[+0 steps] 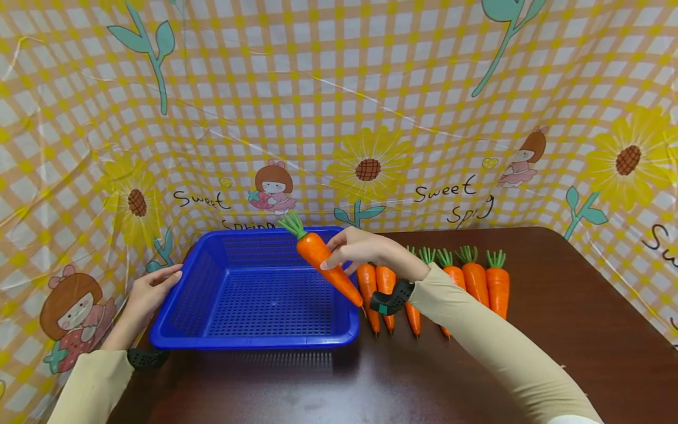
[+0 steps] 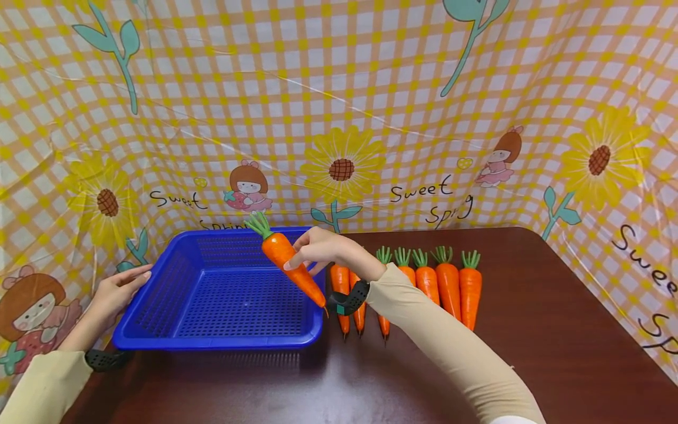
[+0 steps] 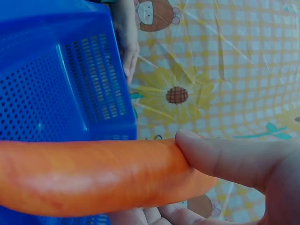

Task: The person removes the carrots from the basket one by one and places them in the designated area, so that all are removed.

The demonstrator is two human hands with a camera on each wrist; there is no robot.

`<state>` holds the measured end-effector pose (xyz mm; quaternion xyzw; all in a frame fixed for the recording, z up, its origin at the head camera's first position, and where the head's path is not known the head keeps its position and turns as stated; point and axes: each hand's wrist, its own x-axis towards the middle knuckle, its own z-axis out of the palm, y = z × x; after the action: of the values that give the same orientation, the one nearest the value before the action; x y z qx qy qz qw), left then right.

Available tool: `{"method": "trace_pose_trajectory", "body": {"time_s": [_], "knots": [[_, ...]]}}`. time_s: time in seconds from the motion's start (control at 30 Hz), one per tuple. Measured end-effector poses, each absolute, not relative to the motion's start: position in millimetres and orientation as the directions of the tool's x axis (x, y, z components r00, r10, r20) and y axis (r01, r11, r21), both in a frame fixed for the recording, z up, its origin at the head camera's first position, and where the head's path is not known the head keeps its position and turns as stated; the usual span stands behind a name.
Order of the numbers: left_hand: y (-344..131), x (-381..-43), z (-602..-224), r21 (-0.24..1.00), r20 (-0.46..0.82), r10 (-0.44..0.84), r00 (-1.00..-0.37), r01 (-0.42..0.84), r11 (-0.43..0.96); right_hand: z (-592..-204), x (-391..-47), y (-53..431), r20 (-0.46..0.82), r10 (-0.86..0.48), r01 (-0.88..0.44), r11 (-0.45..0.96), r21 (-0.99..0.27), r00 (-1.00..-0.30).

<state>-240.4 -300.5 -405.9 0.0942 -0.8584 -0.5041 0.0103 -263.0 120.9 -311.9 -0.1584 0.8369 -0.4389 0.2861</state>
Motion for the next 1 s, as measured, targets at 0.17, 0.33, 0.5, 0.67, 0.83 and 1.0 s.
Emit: {"method": "trace_pose_trajectory", "body": {"time_s": [0.17, 0.33, 0.5, 0.67, 0.83, 1.0], "knots": [[-300.1, -240.6, -406.2, 0.867, -0.082, -0.18, -0.98, -0.159, 0.473, -308.6, -264.6, 134.1, -0.334, -0.48, -0.013, 0.587, -0.81, -0.811], [-299.1, -241.7, -407.2, 0.854, -0.08, -0.201, -0.976, -0.171, 0.491, -307.7, -263.7, 147.4, -0.318, -0.474, -0.031, 0.593, -0.804, -0.821], [-298.8, -242.5, -408.4, 0.845, -0.081, -0.217, -0.973, -0.182, 0.502, -312.1, -262.1, 158.2, -0.319, -0.468, -0.024, 0.592, -0.806, -0.824], [-299.5, -241.7, -407.8, 0.854, -0.1, -0.2, -0.975, -0.187, 0.486, -317.2, -257.6, 168.2, -0.323, -0.46, -0.024, 0.604, -0.797, -0.827], [-301.3, -241.1, -406.8, 0.863, -0.127, -0.173, -0.977, -0.195, 0.467, -320.6, -252.4, 177.8, -0.316, -0.446, -0.021, 0.605, -0.796, -0.838], [-301.8, -241.3, -406.3, 0.862, -0.131, -0.158, -0.979, -0.191, 0.469, -323.5, -247.3, 190.5, -0.31, -0.425, -0.009, 0.601, -0.799, -0.851]]}}
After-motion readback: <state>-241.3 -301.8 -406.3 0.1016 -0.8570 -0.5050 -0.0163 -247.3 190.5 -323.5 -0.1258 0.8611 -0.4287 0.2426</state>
